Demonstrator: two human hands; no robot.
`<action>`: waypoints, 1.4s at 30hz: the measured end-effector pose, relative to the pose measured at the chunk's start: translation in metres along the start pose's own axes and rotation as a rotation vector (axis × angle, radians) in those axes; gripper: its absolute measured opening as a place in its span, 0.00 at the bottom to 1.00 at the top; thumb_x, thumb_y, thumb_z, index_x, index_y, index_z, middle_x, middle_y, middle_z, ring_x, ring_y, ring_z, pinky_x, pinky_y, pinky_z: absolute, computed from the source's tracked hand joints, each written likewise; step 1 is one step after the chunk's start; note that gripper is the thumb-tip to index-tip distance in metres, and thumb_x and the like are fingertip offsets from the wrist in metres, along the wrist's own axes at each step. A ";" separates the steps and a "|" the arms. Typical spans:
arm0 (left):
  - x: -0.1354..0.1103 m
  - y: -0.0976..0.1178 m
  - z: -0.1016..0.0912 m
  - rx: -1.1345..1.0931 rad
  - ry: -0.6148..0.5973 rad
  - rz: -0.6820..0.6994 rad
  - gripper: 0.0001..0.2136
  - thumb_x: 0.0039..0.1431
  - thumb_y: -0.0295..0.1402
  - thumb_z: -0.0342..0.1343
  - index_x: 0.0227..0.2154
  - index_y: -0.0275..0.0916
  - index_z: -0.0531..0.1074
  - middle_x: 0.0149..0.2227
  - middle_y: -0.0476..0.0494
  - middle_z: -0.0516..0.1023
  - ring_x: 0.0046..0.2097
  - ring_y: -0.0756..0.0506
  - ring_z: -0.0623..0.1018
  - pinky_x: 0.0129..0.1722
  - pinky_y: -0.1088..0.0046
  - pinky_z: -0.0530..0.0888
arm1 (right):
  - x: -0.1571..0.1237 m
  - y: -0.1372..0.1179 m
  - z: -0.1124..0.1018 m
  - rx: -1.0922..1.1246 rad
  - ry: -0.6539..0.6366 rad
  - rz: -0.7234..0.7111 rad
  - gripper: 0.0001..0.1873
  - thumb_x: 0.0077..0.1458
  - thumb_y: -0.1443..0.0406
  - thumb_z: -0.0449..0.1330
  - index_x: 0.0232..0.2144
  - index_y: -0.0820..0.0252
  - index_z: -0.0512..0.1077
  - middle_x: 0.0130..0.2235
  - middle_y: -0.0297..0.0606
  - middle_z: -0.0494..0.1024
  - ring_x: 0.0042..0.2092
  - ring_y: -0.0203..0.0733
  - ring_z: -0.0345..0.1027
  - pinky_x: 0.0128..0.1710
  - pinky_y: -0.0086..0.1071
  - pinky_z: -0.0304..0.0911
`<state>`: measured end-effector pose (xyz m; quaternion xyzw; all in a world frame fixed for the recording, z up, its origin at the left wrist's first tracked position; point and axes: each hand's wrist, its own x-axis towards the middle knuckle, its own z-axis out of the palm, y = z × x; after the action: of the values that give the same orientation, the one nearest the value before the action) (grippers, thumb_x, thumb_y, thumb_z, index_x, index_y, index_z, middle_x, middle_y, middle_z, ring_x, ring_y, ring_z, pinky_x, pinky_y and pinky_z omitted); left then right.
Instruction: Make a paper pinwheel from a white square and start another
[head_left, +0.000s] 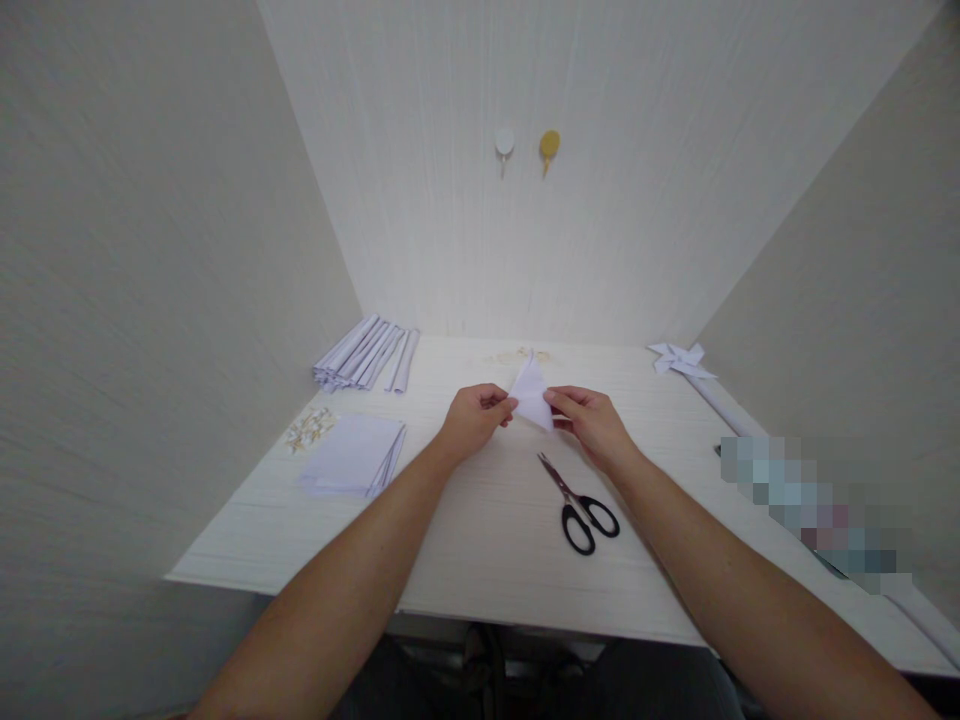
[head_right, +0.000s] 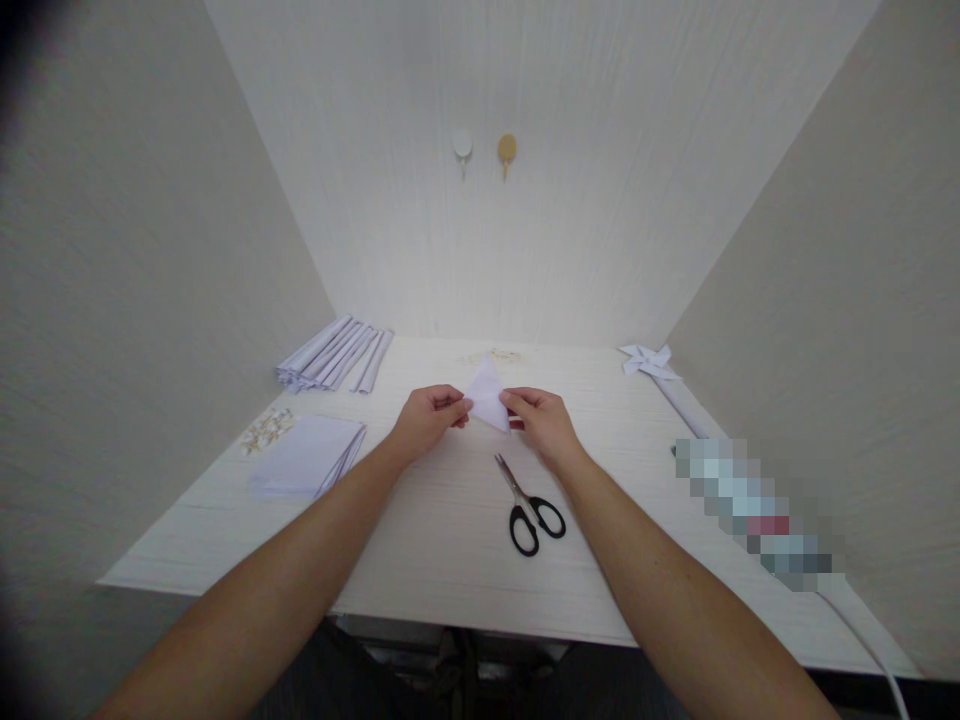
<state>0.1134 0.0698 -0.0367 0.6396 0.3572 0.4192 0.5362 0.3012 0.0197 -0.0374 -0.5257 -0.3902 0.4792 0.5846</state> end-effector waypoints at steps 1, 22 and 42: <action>0.000 0.000 0.000 -0.002 0.000 0.001 0.08 0.51 0.34 0.63 0.23 0.36 0.74 0.20 0.49 0.75 0.24 0.51 0.72 0.28 0.74 0.69 | 0.000 0.000 0.000 -0.005 -0.004 -0.002 0.14 0.40 0.57 0.75 0.27 0.58 0.80 0.31 0.37 0.82 0.33 0.39 0.72 0.35 0.34 0.68; -0.006 0.006 0.004 -0.130 0.058 0.102 0.09 0.48 0.36 0.67 0.29 0.36 0.79 0.26 0.48 0.78 0.28 0.50 0.74 0.31 0.73 0.71 | -0.006 -0.008 0.004 0.166 -0.113 0.060 0.18 0.39 0.57 0.76 0.31 0.57 0.78 0.35 0.39 0.83 0.35 0.41 0.74 0.36 0.34 0.68; -0.004 0.004 0.003 -0.066 0.073 0.097 0.07 0.51 0.35 0.64 0.25 0.37 0.77 0.23 0.49 0.77 0.27 0.50 0.73 0.31 0.74 0.70 | -0.005 -0.001 0.005 -0.034 -0.068 0.015 0.11 0.46 0.59 0.71 0.31 0.58 0.80 0.29 0.35 0.79 0.30 0.38 0.71 0.31 0.32 0.65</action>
<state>0.1145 0.0643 -0.0336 0.6227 0.3310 0.4793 0.5225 0.2951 0.0163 -0.0351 -0.5216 -0.4141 0.4946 0.5584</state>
